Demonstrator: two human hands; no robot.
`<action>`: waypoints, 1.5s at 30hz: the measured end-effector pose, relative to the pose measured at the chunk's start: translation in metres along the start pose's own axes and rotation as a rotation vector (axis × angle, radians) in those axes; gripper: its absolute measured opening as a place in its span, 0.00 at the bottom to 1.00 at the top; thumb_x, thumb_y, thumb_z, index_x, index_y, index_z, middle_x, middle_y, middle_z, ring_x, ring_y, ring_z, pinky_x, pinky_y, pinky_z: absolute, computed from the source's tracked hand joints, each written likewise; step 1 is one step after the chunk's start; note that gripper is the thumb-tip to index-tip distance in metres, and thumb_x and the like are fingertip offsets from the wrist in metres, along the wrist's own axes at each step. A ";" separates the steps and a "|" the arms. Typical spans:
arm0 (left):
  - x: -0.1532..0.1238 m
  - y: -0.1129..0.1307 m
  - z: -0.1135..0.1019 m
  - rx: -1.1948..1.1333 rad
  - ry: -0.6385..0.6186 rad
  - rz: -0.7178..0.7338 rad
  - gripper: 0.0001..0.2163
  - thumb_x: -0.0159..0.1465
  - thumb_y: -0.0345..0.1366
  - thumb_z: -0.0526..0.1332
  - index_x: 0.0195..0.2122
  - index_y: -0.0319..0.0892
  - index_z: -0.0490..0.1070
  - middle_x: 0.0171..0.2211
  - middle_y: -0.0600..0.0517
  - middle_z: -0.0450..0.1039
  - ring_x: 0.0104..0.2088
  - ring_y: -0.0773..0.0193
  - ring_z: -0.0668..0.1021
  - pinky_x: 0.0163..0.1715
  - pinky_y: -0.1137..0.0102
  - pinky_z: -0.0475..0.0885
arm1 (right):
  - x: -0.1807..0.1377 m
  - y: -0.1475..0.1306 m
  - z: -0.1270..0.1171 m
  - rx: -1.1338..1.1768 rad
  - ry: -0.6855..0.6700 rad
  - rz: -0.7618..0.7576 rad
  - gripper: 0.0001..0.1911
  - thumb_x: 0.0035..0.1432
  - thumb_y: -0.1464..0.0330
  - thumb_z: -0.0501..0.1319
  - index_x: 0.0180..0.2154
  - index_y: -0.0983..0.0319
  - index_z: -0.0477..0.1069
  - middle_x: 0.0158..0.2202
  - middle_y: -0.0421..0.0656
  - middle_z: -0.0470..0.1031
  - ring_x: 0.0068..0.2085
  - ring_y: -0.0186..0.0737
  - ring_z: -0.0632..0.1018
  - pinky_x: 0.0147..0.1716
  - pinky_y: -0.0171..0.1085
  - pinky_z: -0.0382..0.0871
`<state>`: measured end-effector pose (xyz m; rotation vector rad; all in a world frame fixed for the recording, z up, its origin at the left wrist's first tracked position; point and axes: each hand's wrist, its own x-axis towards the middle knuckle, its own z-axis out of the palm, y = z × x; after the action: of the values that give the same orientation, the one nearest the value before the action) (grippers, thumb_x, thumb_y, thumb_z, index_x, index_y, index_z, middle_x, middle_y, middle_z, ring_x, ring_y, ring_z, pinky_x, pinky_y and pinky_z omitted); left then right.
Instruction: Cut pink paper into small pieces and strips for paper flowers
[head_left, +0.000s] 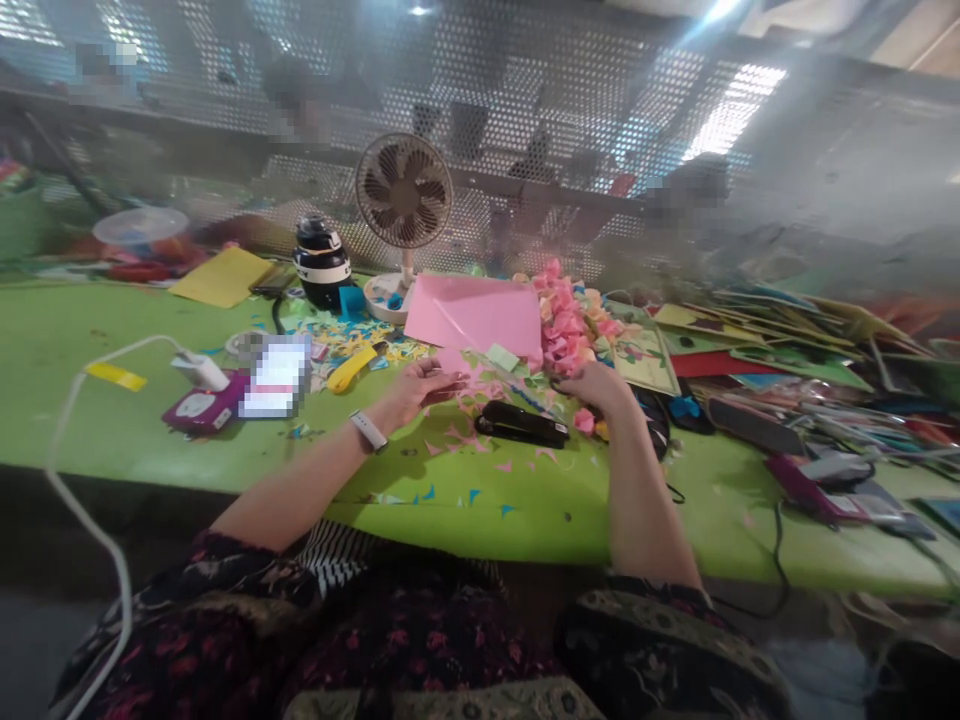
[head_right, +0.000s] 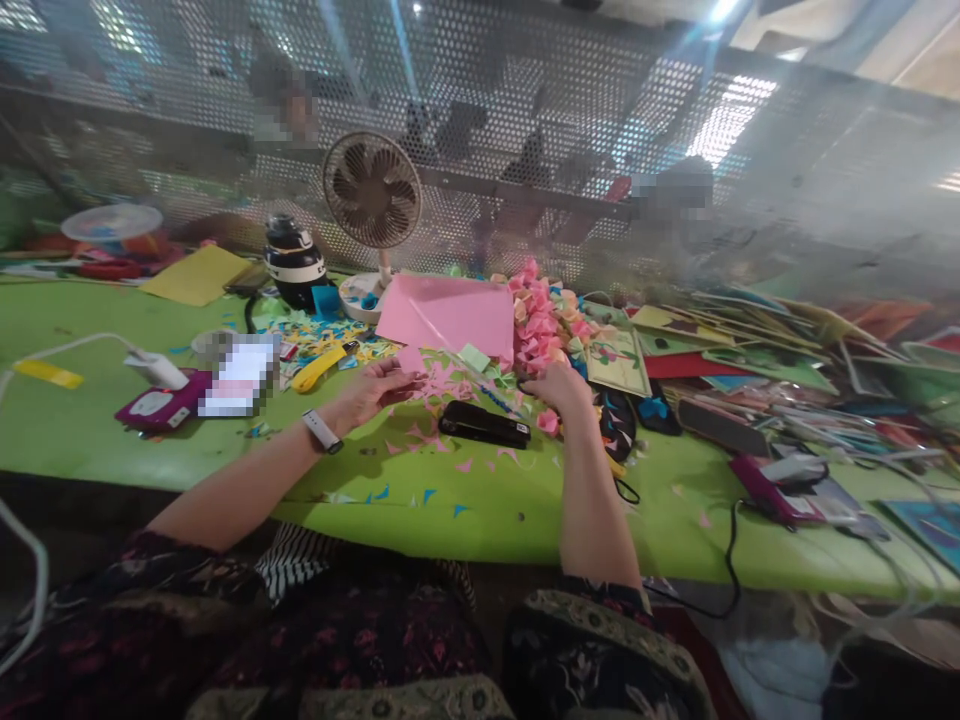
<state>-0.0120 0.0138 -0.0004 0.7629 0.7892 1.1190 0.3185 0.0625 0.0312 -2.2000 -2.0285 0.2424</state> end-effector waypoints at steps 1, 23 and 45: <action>0.000 0.000 0.000 -0.001 0.005 0.003 0.11 0.55 0.23 0.76 0.29 0.38 0.75 0.35 0.48 0.85 0.34 0.66 0.86 0.37 0.74 0.80 | -0.002 0.001 -0.004 0.001 -0.018 0.024 0.16 0.54 0.61 0.68 0.20 0.59 0.70 0.20 0.42 0.72 0.26 0.41 0.75 0.27 0.37 0.60; -0.006 0.003 0.006 -0.073 0.091 0.102 0.09 0.56 0.29 0.77 0.32 0.38 0.77 0.39 0.47 0.85 0.39 0.63 0.86 0.41 0.70 0.77 | -0.066 -0.093 0.007 1.065 -0.364 -0.189 0.31 0.34 0.47 0.80 0.32 0.60 0.74 0.27 0.38 0.76 0.23 0.29 0.69 0.22 0.32 0.63; -0.012 0.007 0.007 -0.041 0.089 0.218 0.19 0.51 0.38 0.81 0.29 0.42 0.70 0.34 0.51 0.84 0.35 0.63 0.85 0.34 0.72 0.74 | -0.087 -0.109 0.000 0.710 -0.329 -0.338 0.25 0.50 0.47 0.72 0.36 0.60 0.72 0.32 0.41 0.74 0.31 0.38 0.74 0.30 0.38 0.67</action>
<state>-0.0119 0.0036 0.0112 0.7822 0.7676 1.3685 0.2059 -0.0153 0.0565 -1.4329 -1.9819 1.1354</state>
